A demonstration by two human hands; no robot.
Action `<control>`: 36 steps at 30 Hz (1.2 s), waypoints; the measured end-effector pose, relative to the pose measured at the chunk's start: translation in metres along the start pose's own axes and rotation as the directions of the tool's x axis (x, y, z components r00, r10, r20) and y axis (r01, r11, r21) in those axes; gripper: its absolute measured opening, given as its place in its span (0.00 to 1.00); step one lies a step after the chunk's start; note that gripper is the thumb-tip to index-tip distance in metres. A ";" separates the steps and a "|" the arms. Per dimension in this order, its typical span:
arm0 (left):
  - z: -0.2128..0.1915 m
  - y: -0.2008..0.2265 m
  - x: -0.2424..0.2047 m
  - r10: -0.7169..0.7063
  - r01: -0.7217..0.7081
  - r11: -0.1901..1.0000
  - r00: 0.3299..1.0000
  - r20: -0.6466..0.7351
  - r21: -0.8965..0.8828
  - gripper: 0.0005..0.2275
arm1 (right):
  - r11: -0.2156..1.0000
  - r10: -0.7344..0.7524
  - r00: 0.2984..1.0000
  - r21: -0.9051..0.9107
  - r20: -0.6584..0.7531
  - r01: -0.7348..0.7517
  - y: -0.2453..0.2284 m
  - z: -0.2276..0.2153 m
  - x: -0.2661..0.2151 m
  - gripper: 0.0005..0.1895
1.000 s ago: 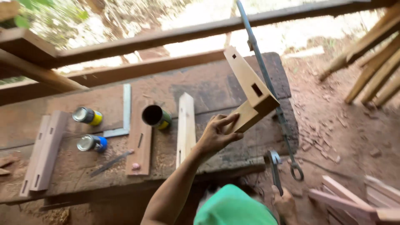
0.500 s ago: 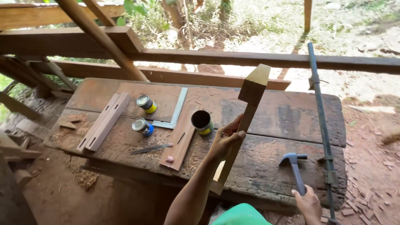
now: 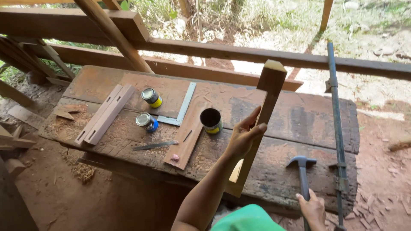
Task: The person assembles a rectangular wooden frame by hammering nails into the corners of joined planks. They use a metal bar clamp to hold the frame together while driving nails, then remove the clamp and inspect the assembled frame. The person repeats the process with another frame, securing joints with nails and checking alignment.
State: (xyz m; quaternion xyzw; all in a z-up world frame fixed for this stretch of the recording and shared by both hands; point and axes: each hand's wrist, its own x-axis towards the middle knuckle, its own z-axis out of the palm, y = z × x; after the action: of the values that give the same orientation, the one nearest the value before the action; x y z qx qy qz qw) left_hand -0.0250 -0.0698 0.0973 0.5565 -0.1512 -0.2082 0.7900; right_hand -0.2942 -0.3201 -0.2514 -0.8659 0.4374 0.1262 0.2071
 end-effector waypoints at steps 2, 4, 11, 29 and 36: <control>0.006 0.003 0.006 -0.010 0.010 1.000 1.000 -0.027 -0.010 0.36 | 0.997 0.026 0.999 -0.068 0.026 -0.024 -0.009 -0.005 0.001 0.32; 0.007 -0.001 0.013 -0.033 0.032 0.999 0.998 -0.058 -0.023 0.36 | 0.988 0.058 0.996 -0.144 0.061 -0.049 -0.011 -0.005 -0.003 0.33; 0.013 0.016 0.034 0.110 -0.166 0.960 0.965 -0.238 -0.227 0.29 | 0.997 -0.067 0.996 -0.029 -0.054 0.066 -0.008 0.002 -0.013 0.35; -0.006 0.001 0.078 0.030 -0.047 0.992 0.990 -0.141 -0.113 0.37 | 0.997 0.068 0.994 -0.052 0.084 -0.064 -0.041 -0.030 -0.038 0.34; 0.002 0.013 0.089 0.015 -0.031 0.995 0.987 -0.163 -0.097 0.43 | 0.998 0.051 0.991 -0.043 0.127 -0.046 -0.045 -0.040 -0.037 0.35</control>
State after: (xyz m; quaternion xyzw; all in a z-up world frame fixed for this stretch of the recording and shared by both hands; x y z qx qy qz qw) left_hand 0.0531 -0.1115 0.1105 0.5300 -0.0825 -0.1605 0.8285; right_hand -0.2784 -0.2887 -0.1902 -0.8492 0.4416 0.1952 0.2141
